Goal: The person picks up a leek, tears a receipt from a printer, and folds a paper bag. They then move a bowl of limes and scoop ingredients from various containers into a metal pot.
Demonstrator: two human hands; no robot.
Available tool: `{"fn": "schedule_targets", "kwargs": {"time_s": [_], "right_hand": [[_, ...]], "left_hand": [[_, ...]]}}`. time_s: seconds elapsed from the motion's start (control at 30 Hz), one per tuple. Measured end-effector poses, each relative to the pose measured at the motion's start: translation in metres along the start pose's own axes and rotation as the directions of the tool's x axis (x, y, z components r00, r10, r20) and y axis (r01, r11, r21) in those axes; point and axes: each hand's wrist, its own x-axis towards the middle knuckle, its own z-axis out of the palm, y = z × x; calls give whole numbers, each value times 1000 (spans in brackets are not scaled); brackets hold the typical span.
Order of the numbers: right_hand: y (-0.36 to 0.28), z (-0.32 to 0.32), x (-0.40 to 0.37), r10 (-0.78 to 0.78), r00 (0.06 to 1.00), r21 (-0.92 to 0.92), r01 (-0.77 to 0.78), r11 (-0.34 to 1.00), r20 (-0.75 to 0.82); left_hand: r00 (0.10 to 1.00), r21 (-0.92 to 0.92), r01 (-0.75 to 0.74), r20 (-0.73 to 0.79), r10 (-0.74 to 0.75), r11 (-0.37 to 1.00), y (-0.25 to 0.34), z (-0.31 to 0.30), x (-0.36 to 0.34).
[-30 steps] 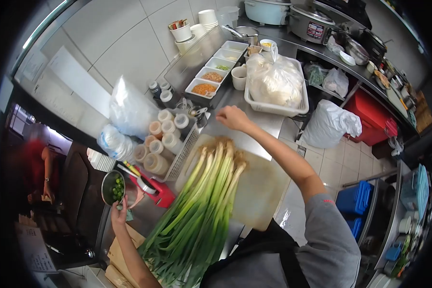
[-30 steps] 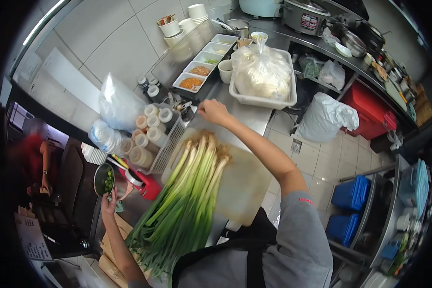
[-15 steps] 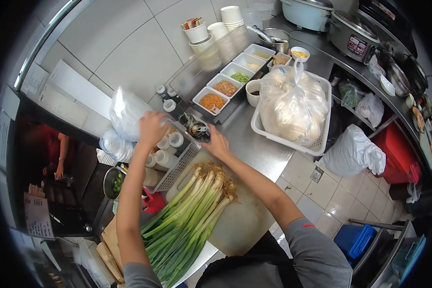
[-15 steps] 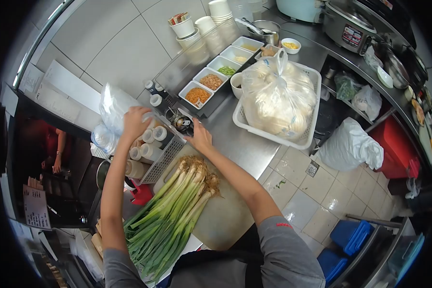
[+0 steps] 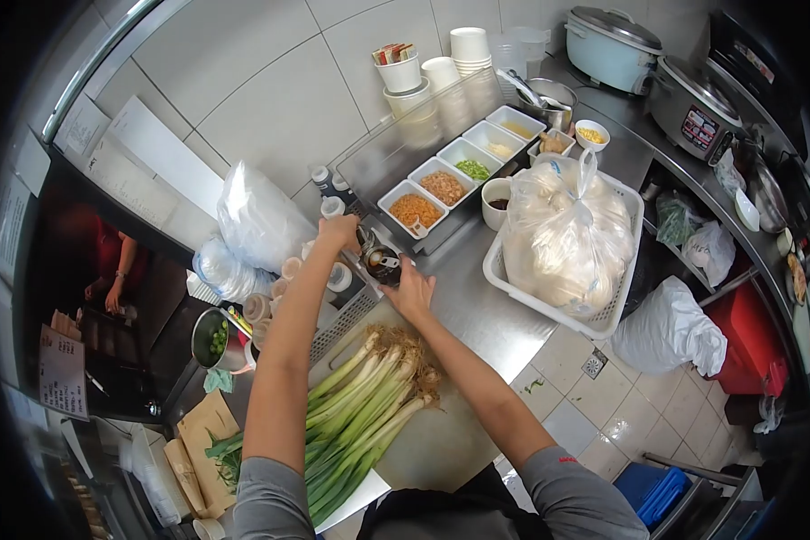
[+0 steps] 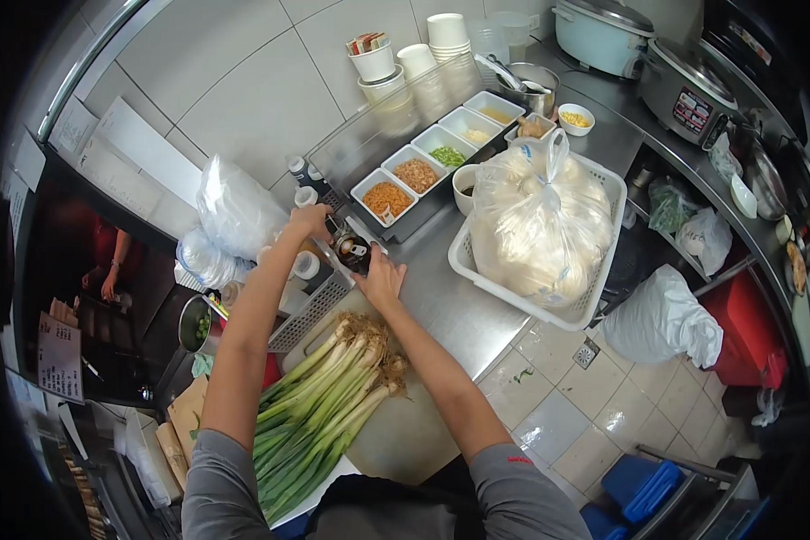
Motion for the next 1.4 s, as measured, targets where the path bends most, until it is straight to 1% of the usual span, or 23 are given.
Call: {"fn": "schedule_targets", "kwargs": {"time_s": [0.1,0.2,0.3,0.43,0.53,0.6,0.7,0.8,0.9,1.03,1.2,1.23,1.3,1.33,1.4], "right_hand": [[-2,-6,1,10,1000,-23,-10,1000,18],[-1,-4,1,4,1000,-33,-4,999,12],[-1,-2,1,13,1000,-39,-12,999,3],[-2,-3,3,29,999,-24,-29,999,17],[-1,0,4,13,999,-37,-14,999,-45],[1,1,7,31,999,-42,-32,999,-20],[2,2,9,59,998,-42,-60,997,-25],[6,4,12,76,996,-61,-78,995,-39],[6,5,14,91,995,-86,-93,992,-31],[6,7,13,76,995,-98,-81,992,-59],[14,11,9,13,995,-75,-20,997,-95],[16,11,9,-1,995,-65,-6,998,-98],[25,11,8,-14,998,-29,12,1000,-68],[27,10,8,-16,999,-10,15,1000,-52],[28,5,5,-17,1000,77,19,997,-27]], "left_hand": [[1000,-80,-25,-18,24,997,-4,6,3],[999,-68,-27,-27,25,997,-3,5,4],[999,-127,-36,-24,34,991,-2,2,7],[999,-159,-33,-23,30,987,-3,5,14],[999,-194,-28,-36,22,981,-3,7,14],[998,-209,-27,-57,15,978,-2,6,12],[1000,-268,-15,-13,12,963,0,4,16],[1000,-250,-1,21,7,968,3,-2,16],[996,-194,-38,-81,23,980,5,0,13],[999,-282,-4,-45,-9,960,6,1,13],[997,-329,38,-56,-59,944,2,20,29],[990,-244,-43,-139,9,969,1,20,25],[999,-342,-17,-53,-1,939,-10,9,23],[1000,-388,-3,-6,1,922,-11,-6,13],[995,-373,-9,-95,-29,928,-20,-33,8]]}}
